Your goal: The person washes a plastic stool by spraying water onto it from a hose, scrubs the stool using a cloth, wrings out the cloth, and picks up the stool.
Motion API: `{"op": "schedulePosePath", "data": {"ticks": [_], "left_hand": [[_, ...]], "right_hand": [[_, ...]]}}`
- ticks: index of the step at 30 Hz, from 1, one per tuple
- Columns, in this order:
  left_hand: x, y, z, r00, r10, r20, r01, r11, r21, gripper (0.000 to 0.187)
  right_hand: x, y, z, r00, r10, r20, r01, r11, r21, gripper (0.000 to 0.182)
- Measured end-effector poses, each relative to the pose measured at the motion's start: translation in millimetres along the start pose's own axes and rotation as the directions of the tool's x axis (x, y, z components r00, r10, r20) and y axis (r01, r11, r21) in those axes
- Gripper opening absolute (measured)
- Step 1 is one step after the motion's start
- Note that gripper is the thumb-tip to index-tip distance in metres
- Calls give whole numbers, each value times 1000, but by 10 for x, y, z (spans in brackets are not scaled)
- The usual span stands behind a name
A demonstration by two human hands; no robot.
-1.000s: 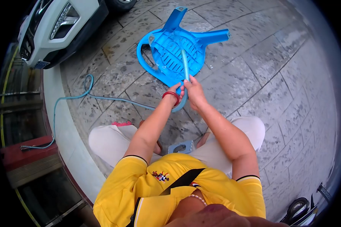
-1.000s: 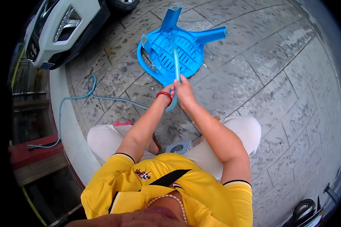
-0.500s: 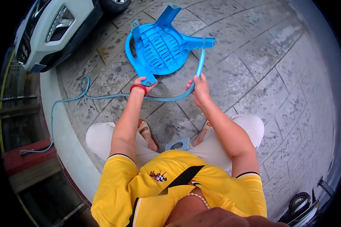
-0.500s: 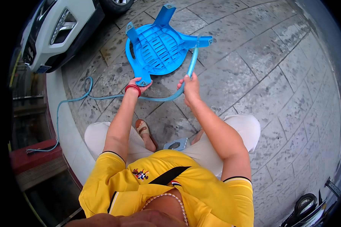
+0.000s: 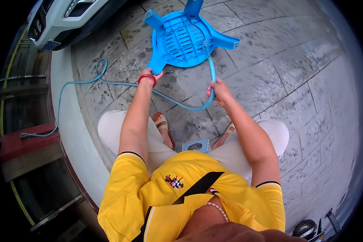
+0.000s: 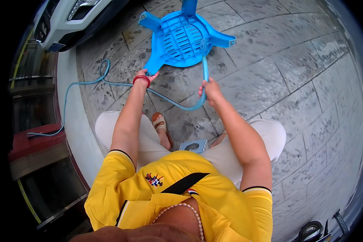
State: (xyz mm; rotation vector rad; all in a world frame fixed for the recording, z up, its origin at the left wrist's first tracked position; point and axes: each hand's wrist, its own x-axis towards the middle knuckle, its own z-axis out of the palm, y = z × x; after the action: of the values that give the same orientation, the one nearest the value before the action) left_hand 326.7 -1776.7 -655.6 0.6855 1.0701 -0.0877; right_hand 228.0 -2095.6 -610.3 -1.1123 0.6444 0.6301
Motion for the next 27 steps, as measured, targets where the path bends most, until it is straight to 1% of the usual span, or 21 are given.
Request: {"op": "schedulePosePath", "data": {"ticks": [1,2,3,4,6,8,10,11,13,14,16,17,18,19,20,22,24,26,27], "left_hand": [[-23,-3,11,999,26,-22,-25,999,19,38],[-52,-2,8,998,52,-41,-50,998,39,38],[-54,1,-25,999,39,-11,-38,999,12,38],[-53,-6,-49,999,40,-17,-40,999,7,38],[-47,-16,-79,995,54,89,-57,998,30,36],[-47,-39,-106,992,73,103,-75,997,24,36],[-48,-57,-141,989,92,119,-95,995,21,35],[-50,-55,-156,984,90,156,-95,995,22,34],[-84,-63,-177,976,90,200,-98,995,27,33],[-97,-62,-173,976,96,194,-102,994,23,33],[-117,-51,-165,980,75,182,-82,996,34,33],[-122,-51,-166,979,81,188,-91,995,44,33],[-91,-38,-196,979,83,184,-92,995,41,33],[-55,-40,-220,976,73,205,-79,997,21,34],[-18,-41,-225,971,63,229,-65,998,2,36],[27,-36,-248,970,58,236,-60,998,1,36],[13,-50,-240,968,53,245,-55,998,2,36],[-76,-73,-209,968,111,227,-115,993,7,36],[-50,-74,-216,967,110,231,-115,993,7,36]], "right_hand": [[21,15,22,999,19,33,-17,998,-52,24],[39,27,46,999,25,40,-23,998,-56,24],[30,10,74,998,48,42,-44,994,-102,24],[26,9,97,997,71,42,-64,987,-147,24],[109,59,138,993,92,68,-80,983,-163,22],[174,101,183,989,114,94,-96,979,-179,21],[154,80,272,974,132,186,-80,962,-262,22],[164,89,313,972,135,192,-81,961,-266,22],[172,112,398,954,110,279,-26,957,-289,30],[166,118,440,952,114,285,-27,956,-292,30],[123,98,527,948,63,311,51,937,-345,40],[104,86,556,946,68,316,49,936,-348,40],[83,75,573,937,59,345,81,923,-376,42],[71,76,580,927,50,371,112,909,-402,44],[67,76,583,927,50,371,112,908,-403,44],[60,90,589,900,26,435,186,880,-437,44],[65,101,603,910,29,414,172,882,-439,44],[101,121,599,918,28,395,161,885,-437,44],[158,142,587,944,29,328,118,899,-421,41]]}}
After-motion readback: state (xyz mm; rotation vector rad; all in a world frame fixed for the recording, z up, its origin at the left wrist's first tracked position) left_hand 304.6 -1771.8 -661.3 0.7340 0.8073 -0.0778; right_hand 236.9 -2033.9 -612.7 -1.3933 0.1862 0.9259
